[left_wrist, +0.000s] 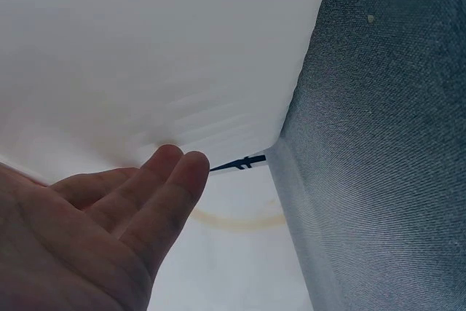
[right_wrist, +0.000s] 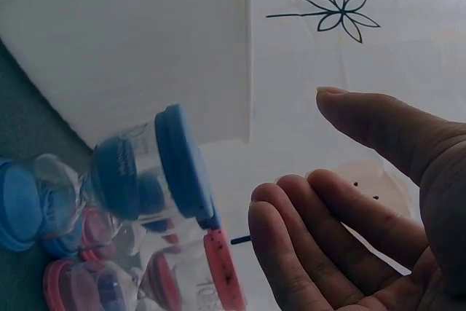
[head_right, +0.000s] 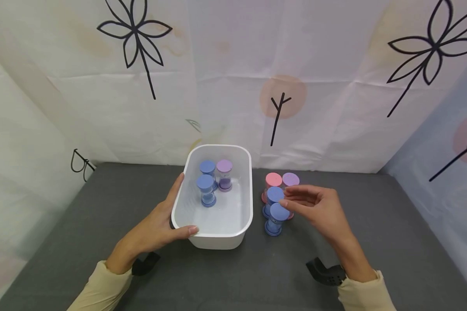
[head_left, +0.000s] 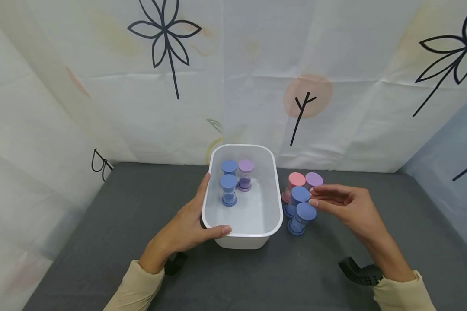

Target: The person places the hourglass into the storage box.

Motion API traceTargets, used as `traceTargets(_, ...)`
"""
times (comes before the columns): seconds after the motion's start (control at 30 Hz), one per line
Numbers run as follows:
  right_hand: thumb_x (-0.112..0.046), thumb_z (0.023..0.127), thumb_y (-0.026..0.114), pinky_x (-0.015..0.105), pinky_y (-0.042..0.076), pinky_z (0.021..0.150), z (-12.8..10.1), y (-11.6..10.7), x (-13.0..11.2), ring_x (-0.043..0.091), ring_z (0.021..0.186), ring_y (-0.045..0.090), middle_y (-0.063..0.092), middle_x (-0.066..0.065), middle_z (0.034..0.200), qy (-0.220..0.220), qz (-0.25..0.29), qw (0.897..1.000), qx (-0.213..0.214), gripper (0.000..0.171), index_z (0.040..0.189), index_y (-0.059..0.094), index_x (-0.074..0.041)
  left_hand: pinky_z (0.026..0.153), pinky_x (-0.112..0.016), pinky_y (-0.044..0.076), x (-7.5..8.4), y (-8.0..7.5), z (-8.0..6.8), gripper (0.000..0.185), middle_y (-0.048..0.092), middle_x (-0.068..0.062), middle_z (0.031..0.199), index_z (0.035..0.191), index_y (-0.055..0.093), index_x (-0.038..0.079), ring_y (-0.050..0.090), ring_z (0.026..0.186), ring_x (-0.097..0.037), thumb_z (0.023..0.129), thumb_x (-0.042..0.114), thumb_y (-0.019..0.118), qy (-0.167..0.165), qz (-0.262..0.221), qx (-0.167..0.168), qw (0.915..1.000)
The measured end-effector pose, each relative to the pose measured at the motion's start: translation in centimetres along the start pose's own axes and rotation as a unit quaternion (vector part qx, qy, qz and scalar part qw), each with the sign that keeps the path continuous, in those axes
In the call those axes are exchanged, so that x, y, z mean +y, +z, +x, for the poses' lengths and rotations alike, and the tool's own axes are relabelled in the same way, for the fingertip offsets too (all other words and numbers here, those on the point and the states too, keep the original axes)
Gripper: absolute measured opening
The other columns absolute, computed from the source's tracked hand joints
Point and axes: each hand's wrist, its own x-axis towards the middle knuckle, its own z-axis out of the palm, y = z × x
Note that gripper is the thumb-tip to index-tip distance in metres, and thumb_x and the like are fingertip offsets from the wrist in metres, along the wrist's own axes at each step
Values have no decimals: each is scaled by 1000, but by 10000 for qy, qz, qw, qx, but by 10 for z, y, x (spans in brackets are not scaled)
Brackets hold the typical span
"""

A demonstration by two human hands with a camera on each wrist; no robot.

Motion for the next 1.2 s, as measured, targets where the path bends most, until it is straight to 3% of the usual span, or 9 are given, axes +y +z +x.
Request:
traceTargets(0.27, -9, 86, 82, 26, 56, 79, -6, -4, 14, 12, 96, 73, 74, 11, 114, -143, -456, 9987, -150, 41, 122, 69, 5, 95, -48, 46, 0, 0, 0, 123, 42, 1, 154, 163, -6, 34, 58, 122, -23, 81, 45, 85, 37, -43, 0, 10000)
traceTargets(0.67, -24, 81, 88, 22, 55, 80, -9, -4, 16, 14, 100, 72, 73, 8, 116, -32, -1451, 9886, -389, 46, 121, 74, -6, 95, -49, 47, 0, 1, -1, 123, 42, 1, 154, 163, -7, 35, 58, 122, -27, 81, 45, 85, -13, -96, -24, 10000)
traceTargets(1.03, -28, 79, 90, 29, 56, 81, -10, 2, 18, 12, 97, 72, 73, 6, 115, -91, -1714, 9844, -373, 48, 120, 74, -7, 95, -50, 47, 0, 1, 1, 123, 40, 2, 155, 163, -7, 36, 58, 122, -28, 81, 45, 84, 47, -54, -38, 10000)
traceTargets(1.2, -29, 78, 90, 26, 56, 79, -10, 5, 19, 14, 96, 72, 73, 7, 114, -86, -1811, 9828, -343, 50, 119, 74, -7, 94, -50, 47, -1, 1, 0, 122, 42, 0, 154, 163, -7, 36, 59, 120, -28, 81, 45, 84, 24, -46, -25, 10000)
